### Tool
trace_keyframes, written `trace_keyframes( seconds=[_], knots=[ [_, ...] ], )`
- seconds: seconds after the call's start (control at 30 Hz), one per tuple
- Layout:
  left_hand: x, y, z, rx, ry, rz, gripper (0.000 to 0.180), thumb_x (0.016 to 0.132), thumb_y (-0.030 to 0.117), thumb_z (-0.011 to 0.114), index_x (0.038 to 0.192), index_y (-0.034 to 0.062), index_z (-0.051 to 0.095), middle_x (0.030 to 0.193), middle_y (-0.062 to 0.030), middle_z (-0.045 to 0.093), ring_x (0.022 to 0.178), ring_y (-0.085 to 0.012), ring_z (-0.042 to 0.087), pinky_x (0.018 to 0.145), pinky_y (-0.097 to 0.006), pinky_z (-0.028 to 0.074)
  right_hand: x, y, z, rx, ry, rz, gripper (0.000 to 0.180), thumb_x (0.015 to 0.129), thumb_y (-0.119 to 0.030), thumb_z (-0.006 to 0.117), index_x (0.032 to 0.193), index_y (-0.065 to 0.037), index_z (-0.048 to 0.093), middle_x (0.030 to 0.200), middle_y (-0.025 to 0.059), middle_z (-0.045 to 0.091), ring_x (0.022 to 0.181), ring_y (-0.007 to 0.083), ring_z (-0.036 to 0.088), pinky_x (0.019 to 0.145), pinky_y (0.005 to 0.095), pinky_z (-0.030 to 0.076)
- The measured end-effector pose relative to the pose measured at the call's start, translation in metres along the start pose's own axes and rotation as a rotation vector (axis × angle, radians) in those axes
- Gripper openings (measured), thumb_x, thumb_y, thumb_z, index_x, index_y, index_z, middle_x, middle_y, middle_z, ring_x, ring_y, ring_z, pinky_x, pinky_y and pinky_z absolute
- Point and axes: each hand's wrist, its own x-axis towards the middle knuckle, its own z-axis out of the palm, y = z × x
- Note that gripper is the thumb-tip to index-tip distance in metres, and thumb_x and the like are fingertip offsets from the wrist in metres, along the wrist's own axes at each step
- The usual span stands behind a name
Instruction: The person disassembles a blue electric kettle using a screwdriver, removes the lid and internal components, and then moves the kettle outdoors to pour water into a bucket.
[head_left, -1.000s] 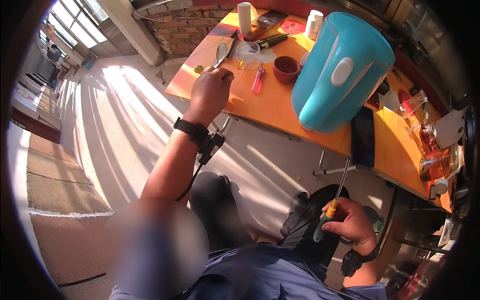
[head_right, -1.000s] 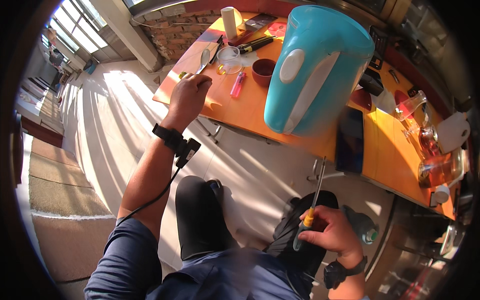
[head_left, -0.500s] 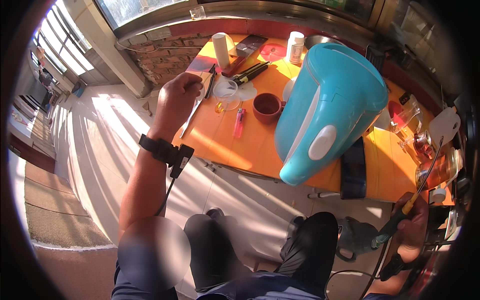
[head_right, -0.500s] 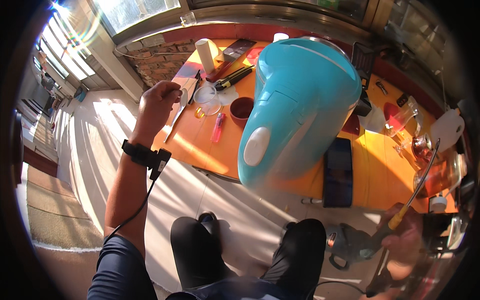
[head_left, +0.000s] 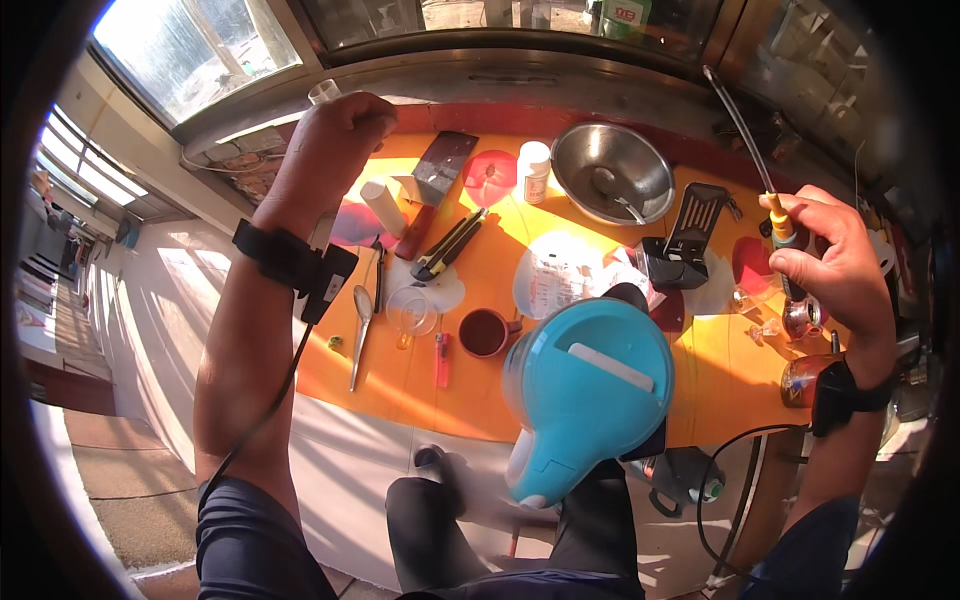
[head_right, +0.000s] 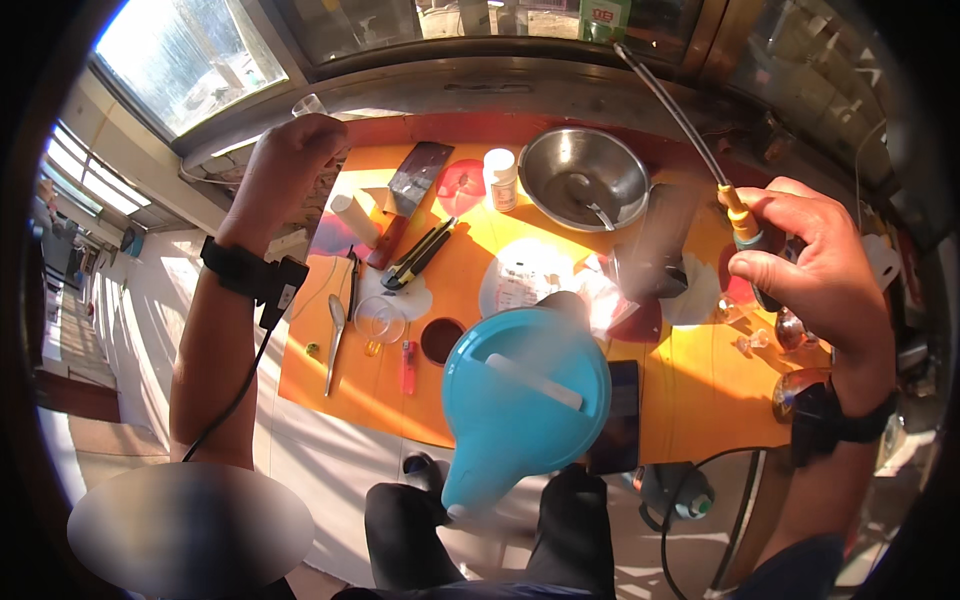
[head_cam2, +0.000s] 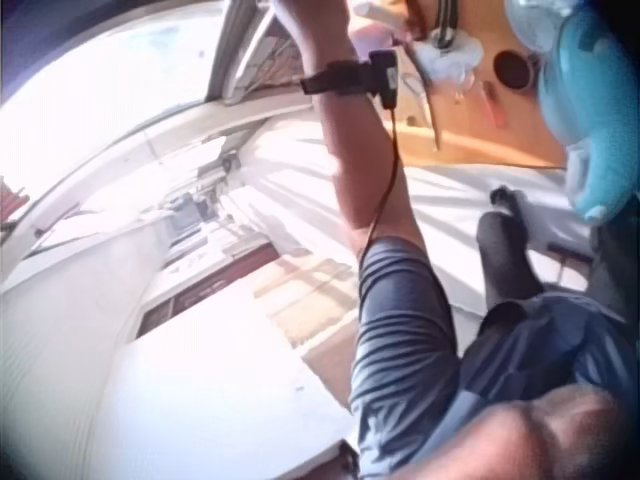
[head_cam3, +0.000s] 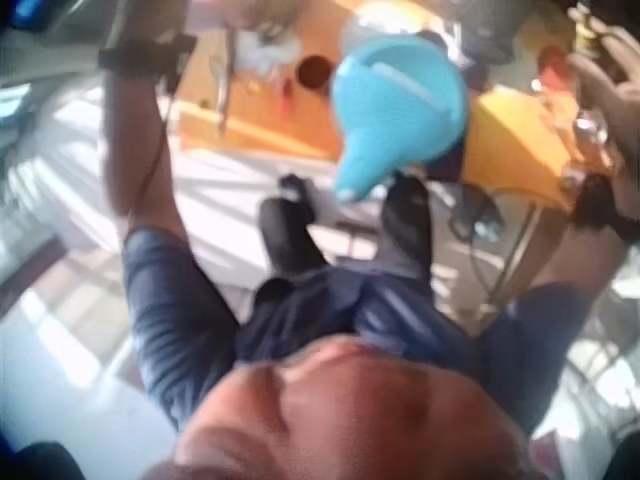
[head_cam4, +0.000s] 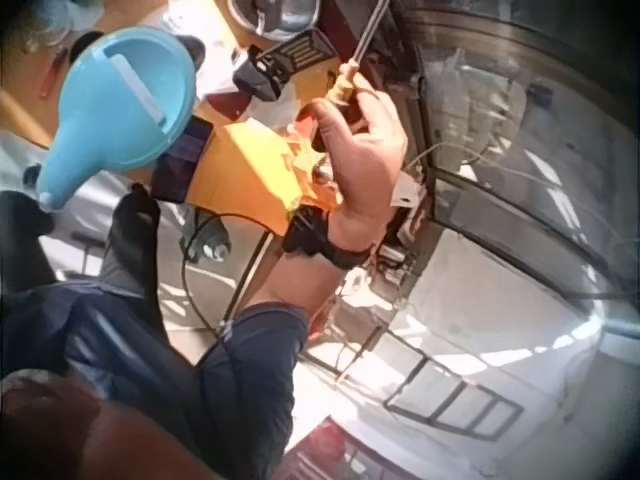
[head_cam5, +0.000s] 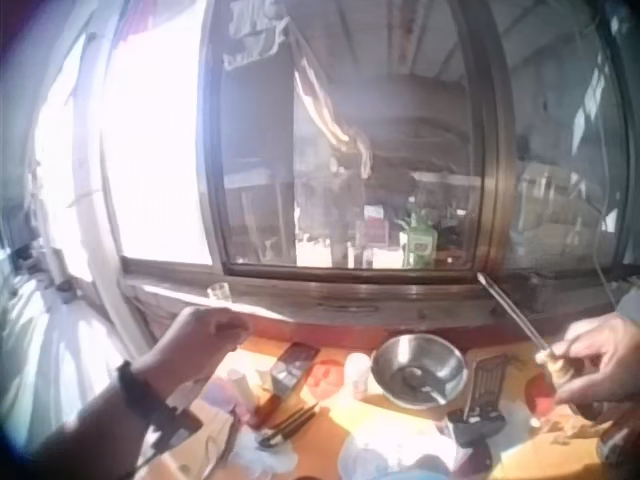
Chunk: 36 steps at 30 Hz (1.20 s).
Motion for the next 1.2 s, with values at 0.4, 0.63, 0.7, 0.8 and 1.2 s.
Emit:
trace_keyframes(
  seconds=[0.4,0.63,0.7,0.8,1.2],
  knots=[
    [0.113,0.006,-0.023,0.172,-0.157,-0.049,0.017,0.094,0.015,0.066,0.099,0.0035,0.077,0.089,-0.0162,0.076,0.083,-0.0318,0.075,0.076,-0.042,0.058,0.202,0.023,-0.023,-0.271,-0.220,-0.039,0.031,0.078,-0.016,0.081,0.105,-0.006,0.070,0.100,0.0139,0.072,0.101,0.0370,0.068,0.085,0.0456,0.055],
    [0.176,-0.087,0.040,0.191,-0.261,0.081,0.016,0.091,0.015,0.066,0.097,0.0037,0.076,0.089,-0.0164,0.075,0.081,-0.0342,0.074,0.075,-0.043,0.058,0.283,0.051,0.083,-0.441,-0.325,0.129,0.034,0.085,-0.020,0.081,0.117,-0.012,0.073,0.117,0.0094,0.069,0.119,0.0328,0.062,0.100,0.0454,0.053],
    [0.191,-0.103,0.062,0.195,-0.281,0.097,0.016,0.091,0.016,0.066,0.098,0.0046,0.076,0.090,-0.0164,0.075,0.083,-0.0354,0.074,0.076,-0.043,0.058,0.296,0.060,0.099,-0.491,-0.342,0.178,0.035,0.087,-0.020,0.080,0.120,-0.013,0.072,0.120,0.0105,0.068,0.122,0.0332,0.060,0.102,0.0457,0.052],
    [0.212,-0.122,0.085,0.238,-0.350,0.087,0.017,0.093,0.017,0.064,0.099,0.0077,0.077,0.089,-0.0167,0.076,0.086,-0.0372,0.075,0.078,-0.045,0.058,0.304,0.072,0.122,-0.542,-0.292,0.185,0.035,0.090,-0.020,0.078,0.124,-0.014,0.072,0.123,0.0117,0.066,0.125,0.0333,0.057,0.104,0.0461,0.051],
    [0.259,-0.177,0.134,0.284,-0.364,0.097,0.018,0.098,0.023,0.062,0.101,0.0105,0.074,0.092,-0.0218,0.075,0.089,-0.0428,0.073,0.078,-0.052,0.058,0.346,0.100,0.179,-0.550,-0.225,0.171,0.028,0.084,-0.010,0.075,0.112,-0.012,0.075,0.117,0.0117,0.069,0.117,0.0358,0.063,0.095,0.0484,0.056]
  ],
)
